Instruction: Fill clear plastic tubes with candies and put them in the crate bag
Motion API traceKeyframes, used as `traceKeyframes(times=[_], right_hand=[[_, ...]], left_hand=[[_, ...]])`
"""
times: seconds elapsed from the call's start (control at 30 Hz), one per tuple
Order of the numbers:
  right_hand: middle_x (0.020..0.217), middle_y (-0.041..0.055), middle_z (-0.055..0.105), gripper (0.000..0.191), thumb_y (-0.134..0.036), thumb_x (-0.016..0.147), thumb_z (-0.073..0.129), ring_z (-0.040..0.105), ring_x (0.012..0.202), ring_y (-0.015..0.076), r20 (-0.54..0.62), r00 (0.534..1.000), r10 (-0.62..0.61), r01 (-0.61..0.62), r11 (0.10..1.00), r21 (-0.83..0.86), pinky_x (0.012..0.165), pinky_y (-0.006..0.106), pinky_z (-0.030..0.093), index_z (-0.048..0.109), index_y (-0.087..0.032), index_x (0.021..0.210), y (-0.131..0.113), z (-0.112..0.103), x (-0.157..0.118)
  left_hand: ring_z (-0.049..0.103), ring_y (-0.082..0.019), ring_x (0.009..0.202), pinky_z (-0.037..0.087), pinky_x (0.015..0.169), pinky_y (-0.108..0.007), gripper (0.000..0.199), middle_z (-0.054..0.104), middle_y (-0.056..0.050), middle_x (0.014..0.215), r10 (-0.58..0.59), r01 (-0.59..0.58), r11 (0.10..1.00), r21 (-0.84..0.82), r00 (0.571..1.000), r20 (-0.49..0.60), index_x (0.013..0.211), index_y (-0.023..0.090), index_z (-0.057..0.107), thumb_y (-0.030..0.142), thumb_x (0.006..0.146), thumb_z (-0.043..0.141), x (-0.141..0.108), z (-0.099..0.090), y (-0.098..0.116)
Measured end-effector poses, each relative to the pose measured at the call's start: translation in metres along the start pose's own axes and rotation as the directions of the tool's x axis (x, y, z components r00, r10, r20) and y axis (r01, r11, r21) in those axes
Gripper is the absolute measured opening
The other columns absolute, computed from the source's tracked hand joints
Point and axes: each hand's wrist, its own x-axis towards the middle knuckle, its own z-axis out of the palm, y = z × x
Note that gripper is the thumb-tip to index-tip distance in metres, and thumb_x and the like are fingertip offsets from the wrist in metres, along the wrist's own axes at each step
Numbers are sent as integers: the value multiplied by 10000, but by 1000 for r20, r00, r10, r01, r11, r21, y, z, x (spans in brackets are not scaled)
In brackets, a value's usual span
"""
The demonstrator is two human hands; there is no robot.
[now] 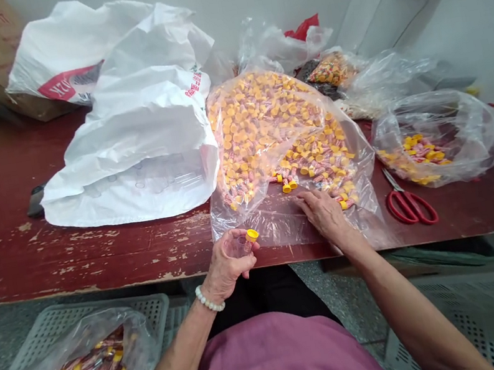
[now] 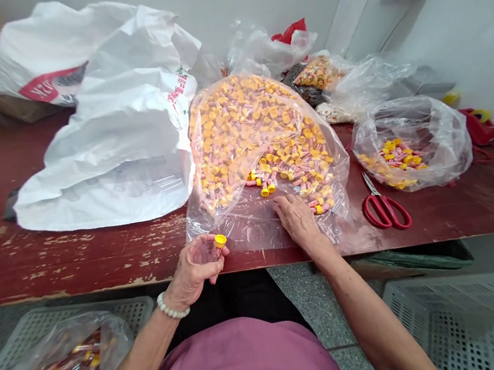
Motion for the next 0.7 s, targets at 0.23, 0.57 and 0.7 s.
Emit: traceKeyframes(times=[0.23,0.57,0.7], right_hand=[[996,95,631,229,-145,819,522,559,948,237,72,994,-79,64,979,193,862,386,418,642,-172,1013,4,-5,3],[896,99,606,212,-230,850,495,569,841,213,-157,979,127,-31,863,505,774,384,476,670,-153,942,-1,-10,5],[715,1,597,285,-384,856,549,549,612,126,34,962,271,-131,345,929,590,281,489,599,-197,1066,-62,-32,-9]], left_hand=[[551,-106,620,392,347,-135,474,653,-31,846,-5,5,994,107,1000,-1,1007,163,501,143,573,693,-1,12,3],[590,-135,679,399,332,-132,456,626,-37,896,-1,5,985,172,1000,-24,981,170,494,139,564,674,-1,20,3],[541,-103,614,389,332,-131,448,603,-11,844,2,-1,980,200,1000,-5,976,171,484,140,569,668,1,26,3]])
